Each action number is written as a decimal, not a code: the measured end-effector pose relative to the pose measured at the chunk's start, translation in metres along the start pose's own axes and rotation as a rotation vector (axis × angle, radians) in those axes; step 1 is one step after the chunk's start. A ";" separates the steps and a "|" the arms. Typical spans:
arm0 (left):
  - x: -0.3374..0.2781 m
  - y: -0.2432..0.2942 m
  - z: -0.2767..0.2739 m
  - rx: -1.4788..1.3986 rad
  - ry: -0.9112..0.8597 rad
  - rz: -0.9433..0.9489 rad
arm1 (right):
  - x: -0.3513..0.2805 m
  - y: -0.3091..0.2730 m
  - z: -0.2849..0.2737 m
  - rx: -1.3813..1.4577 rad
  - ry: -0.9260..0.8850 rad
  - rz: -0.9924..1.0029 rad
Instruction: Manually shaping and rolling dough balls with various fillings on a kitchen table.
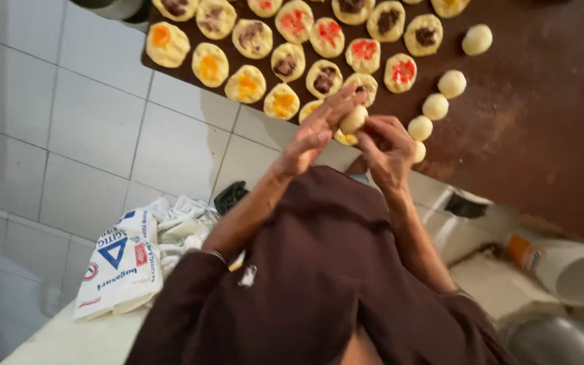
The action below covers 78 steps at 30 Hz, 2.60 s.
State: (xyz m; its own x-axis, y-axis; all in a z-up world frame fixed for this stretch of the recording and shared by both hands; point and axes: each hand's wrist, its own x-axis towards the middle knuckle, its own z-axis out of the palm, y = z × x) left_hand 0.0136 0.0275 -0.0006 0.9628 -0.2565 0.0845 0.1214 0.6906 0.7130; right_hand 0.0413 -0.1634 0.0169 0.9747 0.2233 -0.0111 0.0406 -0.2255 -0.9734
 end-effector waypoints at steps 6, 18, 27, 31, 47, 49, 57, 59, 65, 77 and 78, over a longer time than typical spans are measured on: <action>0.020 0.010 -0.014 0.063 -0.093 -0.084 | -0.002 0.032 0.009 0.012 0.165 -0.008; 0.046 -0.020 0.000 0.300 -0.038 -0.352 | -0.011 0.033 -0.033 0.314 0.289 0.100; 0.045 -0.044 0.010 0.489 0.112 -0.224 | 0.011 0.026 -0.065 0.296 0.032 0.228; 0.049 -0.072 0.018 0.560 0.245 -0.203 | 0.022 0.049 -0.084 -0.250 -0.083 -0.106; 0.022 -0.037 -0.011 0.384 0.373 -0.108 | 0.066 0.040 -0.077 -0.748 -0.424 -0.013; 0.022 -0.020 -0.015 0.374 0.383 -0.148 | 0.074 0.016 -0.067 -0.785 -0.317 -0.169; 0.026 0.029 -0.045 0.444 0.289 -0.123 | 0.095 0.047 -0.049 -0.979 -0.210 0.258; 0.029 0.032 -0.053 0.440 0.262 -0.132 | 0.097 0.056 -0.043 -1.016 -0.188 0.303; 0.031 0.032 -0.068 0.406 0.253 -0.160 | 0.082 0.083 -0.031 -0.938 0.136 0.026; 0.036 0.027 -0.064 0.401 0.186 -0.185 | 0.054 0.084 -0.031 0.286 0.454 0.110; 0.036 0.026 -0.063 0.428 0.184 -0.184 | 0.050 0.069 -0.029 0.612 0.389 0.116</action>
State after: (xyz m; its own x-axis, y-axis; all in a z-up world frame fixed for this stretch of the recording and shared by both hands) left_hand 0.0670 0.0785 -0.0227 0.9661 -0.1975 -0.1663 0.2204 0.2955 0.9296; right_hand 0.0996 -0.1948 -0.0441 0.9773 -0.1483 -0.1509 -0.0872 0.3677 -0.9258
